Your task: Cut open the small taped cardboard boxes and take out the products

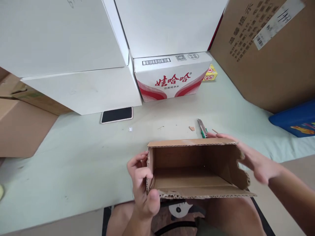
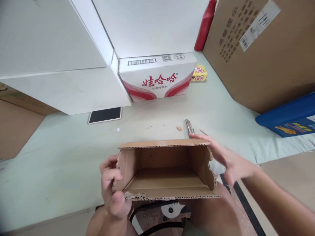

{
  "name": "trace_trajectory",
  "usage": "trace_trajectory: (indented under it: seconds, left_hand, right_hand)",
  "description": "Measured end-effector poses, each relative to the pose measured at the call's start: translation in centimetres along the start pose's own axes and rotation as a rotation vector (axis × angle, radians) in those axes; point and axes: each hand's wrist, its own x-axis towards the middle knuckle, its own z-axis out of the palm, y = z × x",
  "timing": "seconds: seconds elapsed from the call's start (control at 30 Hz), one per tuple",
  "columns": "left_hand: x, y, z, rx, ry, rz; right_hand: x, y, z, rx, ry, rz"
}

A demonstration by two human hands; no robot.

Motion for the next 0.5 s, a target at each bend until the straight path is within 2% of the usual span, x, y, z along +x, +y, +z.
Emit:
trace_trajectory:
  seconds: [0.07,0.13,0.3,0.5]
  left_hand:
    - [0.2,-0.2,-0.2,0.0,-0.011,-0.022]
    - [0.3,-0.4,-0.3,-0.007,0.008,-0.063]
    - [0.5,-1.6,-0.7,-0.052,0.113,-0.205]
    - [0.6,-2.7,-1.2,-0.115,0.111,-0.24]
  right_hand:
    - [-2.1,-0.8,1.7,-0.097,-0.053,0.001]
    - [-3.0,-1.2,3.1,-0.165,-0.008,-0.027]
    - [-3.0,-2.6,5.9,-0.217,0.186,-0.173]
    - [-2.5,-3.9,8.1,-0.319,0.314,-0.161]
